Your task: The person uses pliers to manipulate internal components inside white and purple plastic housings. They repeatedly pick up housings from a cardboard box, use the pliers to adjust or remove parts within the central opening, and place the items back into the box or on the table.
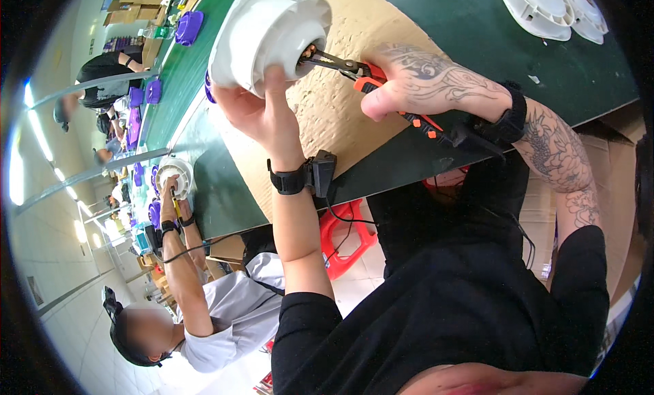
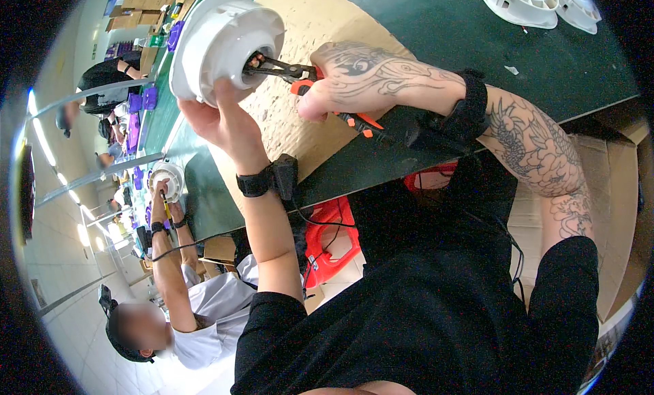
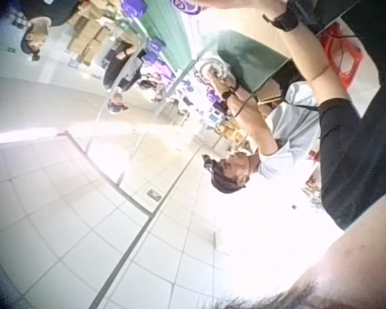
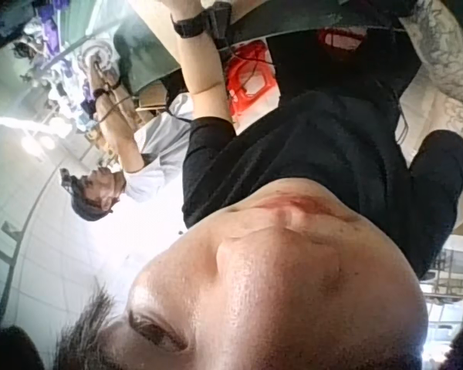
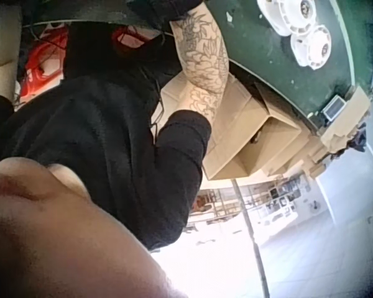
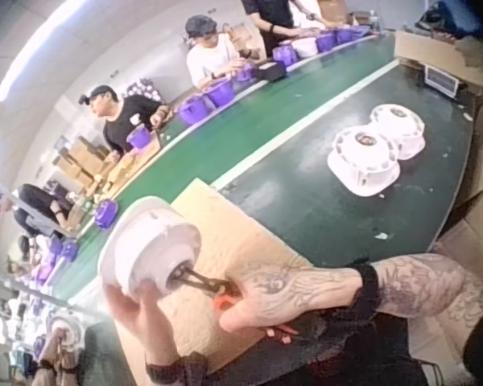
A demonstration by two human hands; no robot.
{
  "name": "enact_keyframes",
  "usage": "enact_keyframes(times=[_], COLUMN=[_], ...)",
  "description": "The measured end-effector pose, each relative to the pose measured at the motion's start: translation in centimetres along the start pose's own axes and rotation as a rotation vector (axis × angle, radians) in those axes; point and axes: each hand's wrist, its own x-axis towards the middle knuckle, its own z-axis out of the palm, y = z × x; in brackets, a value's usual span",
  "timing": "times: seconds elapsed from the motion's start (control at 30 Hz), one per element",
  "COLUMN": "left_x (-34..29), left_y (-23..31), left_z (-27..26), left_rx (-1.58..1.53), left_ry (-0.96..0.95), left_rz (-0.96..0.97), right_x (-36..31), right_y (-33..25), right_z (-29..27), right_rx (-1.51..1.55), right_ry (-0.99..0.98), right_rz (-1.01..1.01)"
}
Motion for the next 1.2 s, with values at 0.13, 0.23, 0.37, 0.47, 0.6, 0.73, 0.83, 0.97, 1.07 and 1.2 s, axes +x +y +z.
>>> enact_keyframes(times=[0.13,0.23,0.37,0.47,0.6,0.73,0.83,0.97,1.07,1.2], left_x=[-1.0,-1.1,-1.2,-0.5,-0.8,-1.8,-0.9,-0.5,-1.0,-1.5], left_y=[0.1,-0.1,0.9,1.3,0.9,1.2,0.0,0.6,0.8,0.8], left_z=[1.5,1.2,0.8,0.7,0.4,2.2,0.3,0.8,1.3,2.5], left_rx=[-0.210,-0.283,-0.131,-0.014,-0.124,-0.408,-0.064,-0.031,0.002,0.039], left_ry=[0.064,0.072,0.064,-0.003,-0.005,0.111,-0.057,0.091,0.071,0.034], left_rz=[-0.023,-0.052,0.007,0.023,-0.063,-0.186,-0.091,0.040,-0.017,-0.102], right_x=[-0.2,-2.1,-1.3,-0.7,-0.8,-1.6,-0.9,-0.9,-1.5,-0.5], right_y=[1.1,-0.5,0.2,0.2,0.0,0.5,0.2,-0.3,-1.0,0.2], right_z=[-0.1,0.8,-0.2,-0.1,0.0,0.7,-0.6,-0.3,-0.8,-1.5], right_rx=[0.521,0.930,0.464,-0.028,0.290,0.881,0.336,-0.092,0.058,0.169], right_ry=[-0.225,-0.261,-0.181,0.044,-0.052,-0.229,-0.022,0.097,0.051,0.053], right_rz=[-0.052,-0.018,-0.009,-0.008,-0.049,-0.087,-0.001,-0.010,0.041,-0.011])
